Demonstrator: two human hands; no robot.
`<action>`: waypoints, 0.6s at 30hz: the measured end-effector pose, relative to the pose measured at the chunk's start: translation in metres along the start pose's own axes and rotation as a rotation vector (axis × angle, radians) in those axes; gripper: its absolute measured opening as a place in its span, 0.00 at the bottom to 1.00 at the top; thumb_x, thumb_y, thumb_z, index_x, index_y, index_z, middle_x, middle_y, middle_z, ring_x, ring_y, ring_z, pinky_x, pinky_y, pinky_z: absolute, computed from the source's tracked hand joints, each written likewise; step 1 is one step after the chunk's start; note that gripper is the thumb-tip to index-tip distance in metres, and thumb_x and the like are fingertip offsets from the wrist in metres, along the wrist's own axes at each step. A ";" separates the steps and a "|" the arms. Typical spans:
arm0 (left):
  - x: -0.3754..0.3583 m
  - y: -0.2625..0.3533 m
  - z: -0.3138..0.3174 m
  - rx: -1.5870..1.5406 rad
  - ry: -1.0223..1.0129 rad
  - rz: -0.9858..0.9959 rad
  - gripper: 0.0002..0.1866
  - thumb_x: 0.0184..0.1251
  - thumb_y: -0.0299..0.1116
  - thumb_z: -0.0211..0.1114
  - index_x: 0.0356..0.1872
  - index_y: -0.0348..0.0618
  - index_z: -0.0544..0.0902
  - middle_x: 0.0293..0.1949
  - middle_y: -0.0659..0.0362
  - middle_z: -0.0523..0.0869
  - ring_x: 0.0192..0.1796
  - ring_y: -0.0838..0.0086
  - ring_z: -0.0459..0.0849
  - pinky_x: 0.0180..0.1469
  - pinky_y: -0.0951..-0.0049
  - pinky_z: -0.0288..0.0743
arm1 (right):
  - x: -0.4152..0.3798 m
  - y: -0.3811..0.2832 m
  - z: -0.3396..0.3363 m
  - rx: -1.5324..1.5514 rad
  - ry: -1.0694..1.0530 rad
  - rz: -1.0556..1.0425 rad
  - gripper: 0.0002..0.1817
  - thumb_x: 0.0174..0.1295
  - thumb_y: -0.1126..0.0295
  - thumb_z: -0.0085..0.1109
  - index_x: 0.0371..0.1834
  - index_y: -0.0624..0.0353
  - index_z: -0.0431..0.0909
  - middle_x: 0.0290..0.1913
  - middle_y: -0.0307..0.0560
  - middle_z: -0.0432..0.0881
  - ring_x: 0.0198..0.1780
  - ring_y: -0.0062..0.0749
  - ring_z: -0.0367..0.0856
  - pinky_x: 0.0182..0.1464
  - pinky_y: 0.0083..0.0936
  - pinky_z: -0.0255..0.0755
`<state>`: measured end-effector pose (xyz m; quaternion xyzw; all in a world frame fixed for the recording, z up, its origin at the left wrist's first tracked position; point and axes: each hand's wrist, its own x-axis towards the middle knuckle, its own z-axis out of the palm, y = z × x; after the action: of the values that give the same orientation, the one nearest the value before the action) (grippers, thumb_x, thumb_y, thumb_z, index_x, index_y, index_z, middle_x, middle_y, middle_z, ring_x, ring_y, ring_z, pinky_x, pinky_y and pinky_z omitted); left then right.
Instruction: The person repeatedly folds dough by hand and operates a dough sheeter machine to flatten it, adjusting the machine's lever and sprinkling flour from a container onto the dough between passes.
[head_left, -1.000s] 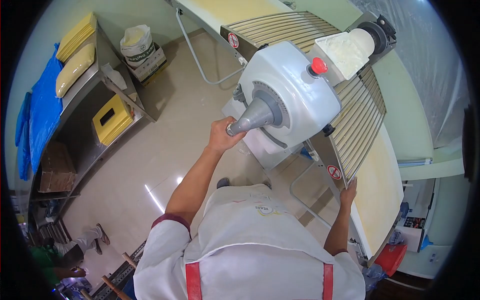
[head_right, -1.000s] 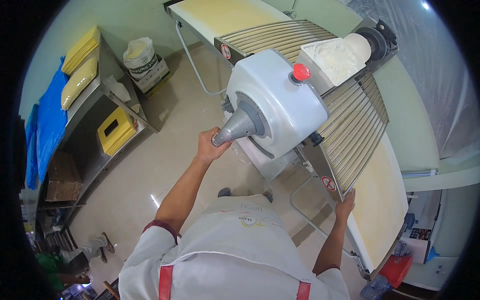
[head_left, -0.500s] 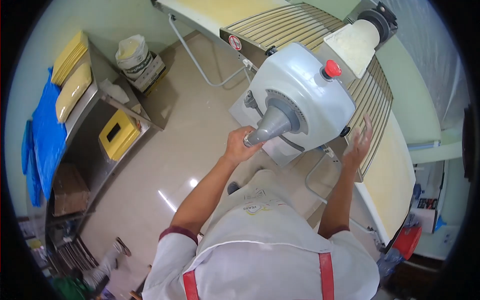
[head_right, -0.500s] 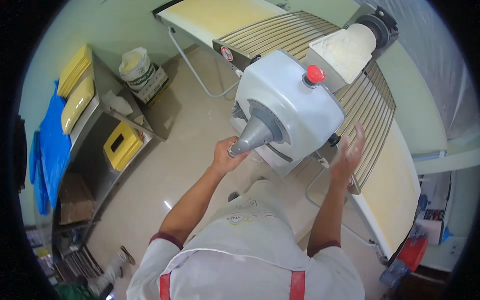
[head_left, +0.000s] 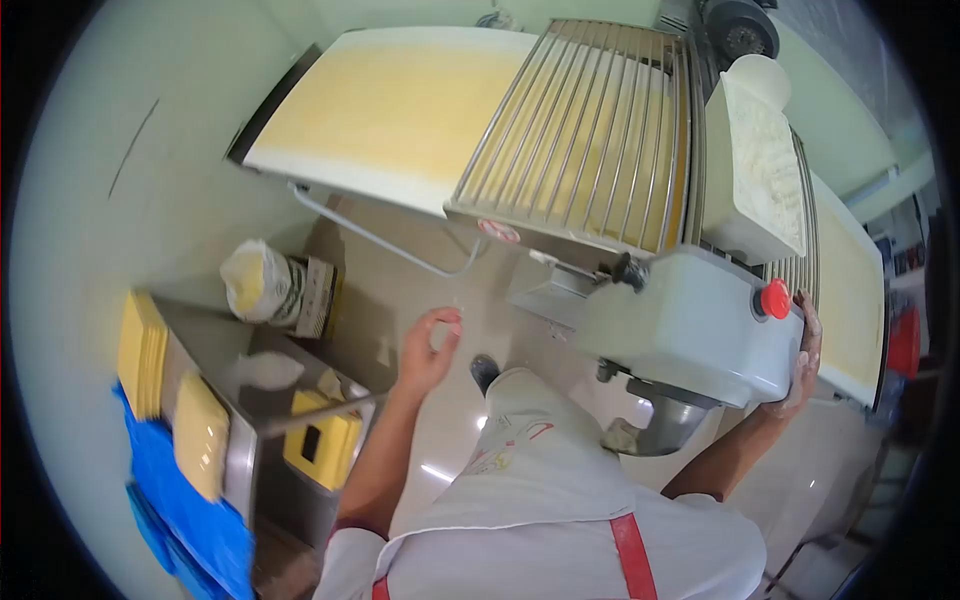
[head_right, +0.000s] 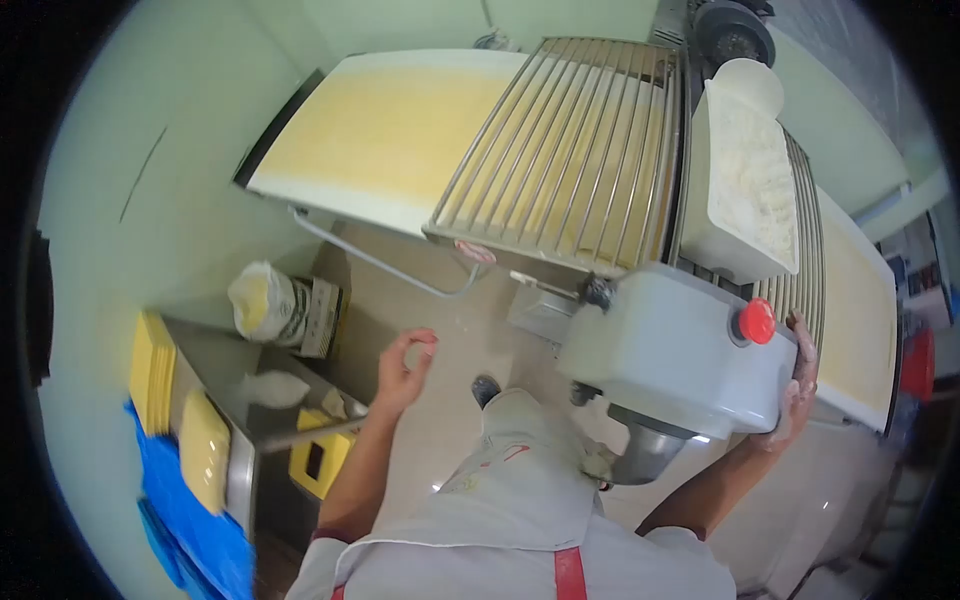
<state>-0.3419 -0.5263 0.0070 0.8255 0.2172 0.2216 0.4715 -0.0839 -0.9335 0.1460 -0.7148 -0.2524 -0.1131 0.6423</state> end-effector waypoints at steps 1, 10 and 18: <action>0.027 -0.011 -0.024 0.031 -0.001 -0.012 0.12 0.66 0.35 0.64 0.44 0.38 0.80 0.44 0.50 0.85 0.49 0.61 0.83 0.56 0.66 0.74 | -0.001 -0.005 0.003 0.016 0.019 0.038 0.41 0.60 0.44 0.51 0.66 0.71 0.65 0.66 0.63 0.67 0.69 0.50 0.63 0.71 0.44 0.56; 0.282 -0.088 -0.012 0.520 -0.217 0.281 0.37 0.66 0.47 0.60 0.70 0.36 0.60 0.69 0.40 0.64 0.72 0.51 0.59 0.73 0.55 0.51 | -0.043 -0.034 0.047 -0.531 0.766 0.038 0.26 0.64 0.78 0.52 0.66 0.70 0.64 0.67 0.59 0.68 0.69 0.42 0.65 0.71 0.37 0.56; 0.370 -0.101 0.016 -0.230 -0.345 0.200 0.40 0.70 0.37 0.58 0.74 0.36 0.45 0.73 0.42 0.56 0.76 0.58 0.54 0.74 0.59 0.49 | -0.055 -0.065 0.393 -0.703 0.866 -0.133 0.17 0.61 0.71 0.58 0.52 0.63 0.73 0.54 0.53 0.77 0.59 0.43 0.73 0.66 0.38 0.60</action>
<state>-0.0492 -0.2811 -0.0296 0.8093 0.0239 0.1462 0.5684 -0.2267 -0.5589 0.1164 -0.7568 0.0429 -0.5139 0.4016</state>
